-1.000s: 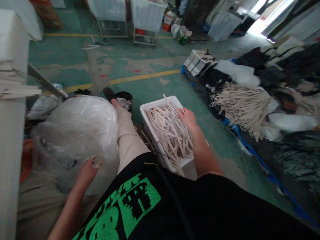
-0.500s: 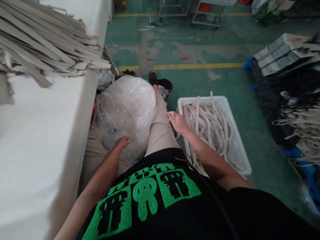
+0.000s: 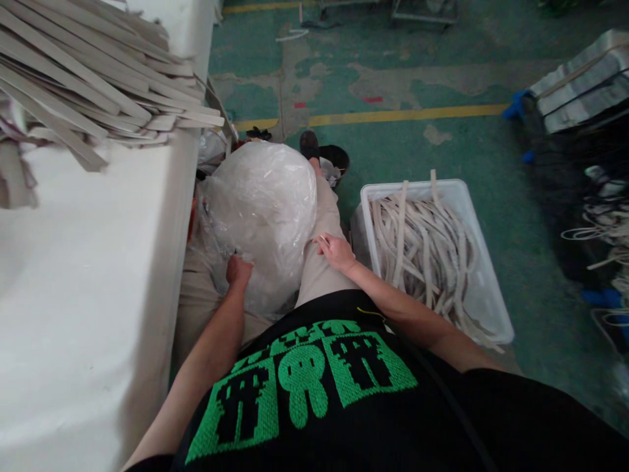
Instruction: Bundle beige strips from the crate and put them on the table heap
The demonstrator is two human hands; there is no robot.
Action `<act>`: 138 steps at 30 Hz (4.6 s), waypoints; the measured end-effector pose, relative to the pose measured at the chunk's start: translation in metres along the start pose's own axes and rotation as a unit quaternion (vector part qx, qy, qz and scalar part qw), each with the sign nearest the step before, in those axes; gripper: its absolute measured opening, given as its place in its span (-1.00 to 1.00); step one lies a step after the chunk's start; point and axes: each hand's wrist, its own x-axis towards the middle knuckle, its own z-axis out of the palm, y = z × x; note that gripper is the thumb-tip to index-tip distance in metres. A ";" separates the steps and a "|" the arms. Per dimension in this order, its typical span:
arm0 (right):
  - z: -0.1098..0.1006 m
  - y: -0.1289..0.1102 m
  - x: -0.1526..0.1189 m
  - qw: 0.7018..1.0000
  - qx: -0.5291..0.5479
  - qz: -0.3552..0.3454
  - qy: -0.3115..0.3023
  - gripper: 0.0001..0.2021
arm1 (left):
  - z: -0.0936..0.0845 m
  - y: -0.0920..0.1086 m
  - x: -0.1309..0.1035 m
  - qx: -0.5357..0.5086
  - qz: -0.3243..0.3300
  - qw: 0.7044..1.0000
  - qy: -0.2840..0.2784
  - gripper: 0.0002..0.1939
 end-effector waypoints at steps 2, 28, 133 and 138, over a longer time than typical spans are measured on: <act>0.002 0.000 0.001 1.000 0.001 0.005 0.004 -0.61 | 0.005 0.005 -0.003 0.002 0.011 1.000 0.019 -0.22; -0.007 -0.073 -0.022 0.781 0.363 0.029 -0.508 -0.55 | -0.092 0.017 -0.184 -0.459 0.220 0.859 0.052 -0.72; 0.022 -0.119 -0.017 0.808 0.333 0.058 -0.482 -0.78 | -0.064 0.058 -0.153 -0.764 0.076 0.607 -0.205 -0.39; -0.009 -0.095 -0.025 0.897 0.219 -0.031 -0.383 -0.79 | -0.075 0.056 -0.141 -0.849 -0.031 0.523 -0.070 -0.66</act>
